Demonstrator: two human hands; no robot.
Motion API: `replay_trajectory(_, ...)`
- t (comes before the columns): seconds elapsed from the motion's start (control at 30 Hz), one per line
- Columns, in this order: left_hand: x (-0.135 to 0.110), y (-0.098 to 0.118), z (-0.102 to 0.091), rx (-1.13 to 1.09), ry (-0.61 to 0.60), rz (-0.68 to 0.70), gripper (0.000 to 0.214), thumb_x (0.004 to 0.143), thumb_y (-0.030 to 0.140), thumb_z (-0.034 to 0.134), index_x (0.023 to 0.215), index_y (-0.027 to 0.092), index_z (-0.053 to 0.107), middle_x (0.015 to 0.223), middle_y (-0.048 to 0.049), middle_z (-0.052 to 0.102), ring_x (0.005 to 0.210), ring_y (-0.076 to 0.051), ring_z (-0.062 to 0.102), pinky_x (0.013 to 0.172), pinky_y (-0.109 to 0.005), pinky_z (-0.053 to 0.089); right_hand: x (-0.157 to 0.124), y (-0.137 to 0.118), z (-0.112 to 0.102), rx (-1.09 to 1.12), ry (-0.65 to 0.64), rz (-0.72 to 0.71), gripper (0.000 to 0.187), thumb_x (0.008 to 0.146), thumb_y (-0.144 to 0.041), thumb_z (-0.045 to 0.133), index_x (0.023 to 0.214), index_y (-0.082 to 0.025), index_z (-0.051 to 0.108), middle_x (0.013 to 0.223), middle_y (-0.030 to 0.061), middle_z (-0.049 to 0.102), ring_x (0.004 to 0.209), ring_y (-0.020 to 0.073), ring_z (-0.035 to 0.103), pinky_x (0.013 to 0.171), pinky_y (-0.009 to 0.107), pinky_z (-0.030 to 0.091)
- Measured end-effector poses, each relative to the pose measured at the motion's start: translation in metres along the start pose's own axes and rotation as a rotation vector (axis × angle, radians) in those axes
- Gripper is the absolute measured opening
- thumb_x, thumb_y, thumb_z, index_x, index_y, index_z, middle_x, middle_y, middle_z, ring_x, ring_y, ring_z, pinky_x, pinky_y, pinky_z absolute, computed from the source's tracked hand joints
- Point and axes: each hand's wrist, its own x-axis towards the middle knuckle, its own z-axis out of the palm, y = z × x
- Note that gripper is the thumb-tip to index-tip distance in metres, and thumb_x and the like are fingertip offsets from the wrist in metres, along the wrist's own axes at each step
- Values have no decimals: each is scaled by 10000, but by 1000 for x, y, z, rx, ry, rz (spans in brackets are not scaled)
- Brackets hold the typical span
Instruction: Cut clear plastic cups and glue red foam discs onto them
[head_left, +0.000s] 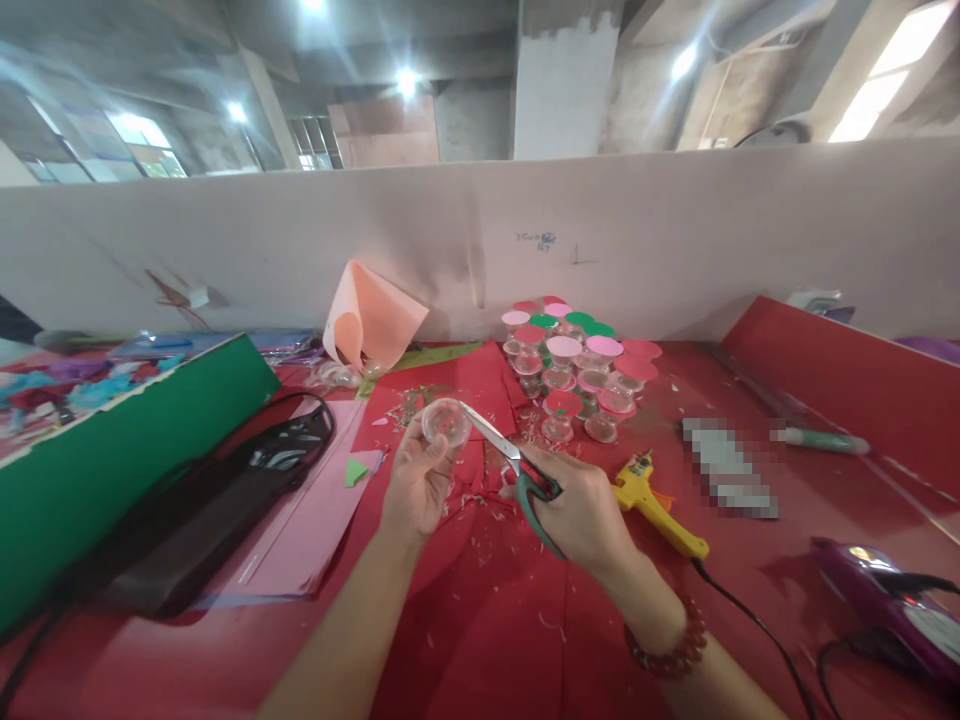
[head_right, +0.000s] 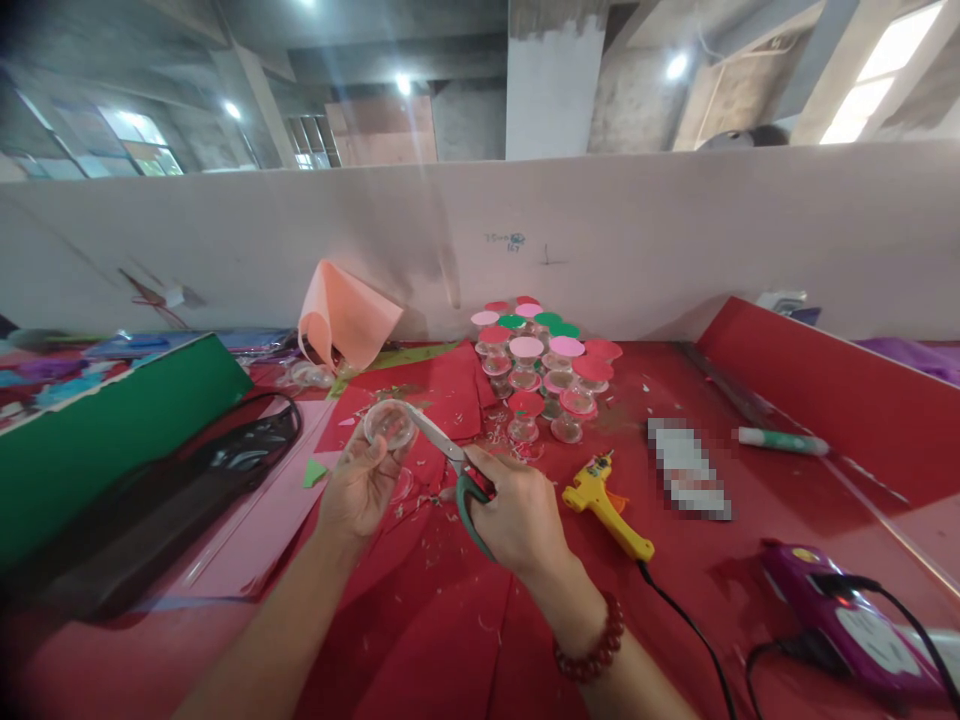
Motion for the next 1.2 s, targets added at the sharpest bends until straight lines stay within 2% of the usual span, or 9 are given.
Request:
replay_trajectory(0.1, -1, -2, 0, 13, -15, 23, 360, 705, 158, 745, 1033, 256, 630, 1077, -25, 675, 1061, -165, 625, 900, -263, 523, -1, -4, -3, -174, 35, -9, 387, 782, -290, 645, 1169, -304, 655, 1029, 20, 718, 841, 200, 697, 702, 265, 522)
replay_trajectory(0.2, -2, -3, 2, -8, -5, 32, 354, 700, 135, 748, 1016, 245, 633, 1082, -17, 662, 1028, -135, 622, 912, -236, 502, -2, -3, -2, -250, 45, -12, 399, 776, -236, 624, 1169, -294, 658, 1026, 24, 717, 816, 194, 700, 665, 252, 513)
replay_trajectory(0.37, -3, -4, 1, -24, -12, 27, 340, 717, 138, 736, 1025, 237, 629, 1143, -25, 645, 1091, -149, 603, 943, -240, 484, -3, 3, 2, -155, -15, -10, 434, 786, -204, 612, 1207, -304, 642, 897, 3, 724, 694, 148, 688, 590, 202, 489)
replay_trajectory(0.53, -1, -8, -2, 19, 0, 26, 361, 719, 162, 742, 1053, 227, 622, 1153, -45, 647, 1104, -181, 609, 964, -287, 486, -4, 6, 2, -136, -47, -7, 481, 770, -131, 586, 1212, -313, 635, 866, -5, 731, 734, 156, 703, 616, 197, 500)
replay_trajectory(0.63, -1, -9, -3, 22, 6, 34, 357, 714, 162, 745, 1044, 221, 621, 1141, -51, 653, 1107, -191, 612, 980, -312, 482, -4, 7, 2, -26, -90, 19, 485, 780, -103, 566, 1214, -309, 624, 886, -16, 737, 789, 152, 710, 661, 195, 510)
replay_trajectory(0.73, 0, -7, -2, 30, 10, 35, 341, 708, 174, 751, 1020, 222, 625, 1146, -53, 655, 1116, -200, 611, 982, -323, 485, -3, 6, 3, 55, -88, 28, 386, 810, -159, 586, 1165, -298, 649, 859, -19, 735, 792, 151, 706, 679, 202, 510)
replay_trajectory(0.8, -1, -4, 0, 45, 12, 41, 319, 712, 178, 747, 1006, 229, 631, 1157, -47, 653, 1129, -200, 604, 982, -323, 487, -3, 3, 2, 18, -47, 23, 327, 809, -237, 626, 1127, -299, 671, 870, -9, 734, 774, 160, 699, 681, 218, 509)
replay_trajectory(1.0, -3, -4, 0, 54, -12, 23, 324, 730, 179, 737, 1029, 248, 635, 1145, -35, 655, 1117, -190, 611, 980, -319, 489, -1, -2, -3, -112, 30, 22, 401, 785, -360, 671, 1182, -314, 648, 1028, 16, 712, 825, 187, 690, 698, 258, 504)
replay_trajectory(1.2, -3, -7, -3, 11, -12, 6, 378, 724, 179, 742, 1079, 241, 627, 1140, -48, 662, 1114, -201, 614, 968, -325, 498, -1, 3, 1, 10, -25, 25, 330, 806, -316, 652, 1133, -284, 682, 822, 11, 723, 728, 169, 683, 646, 232, 506)
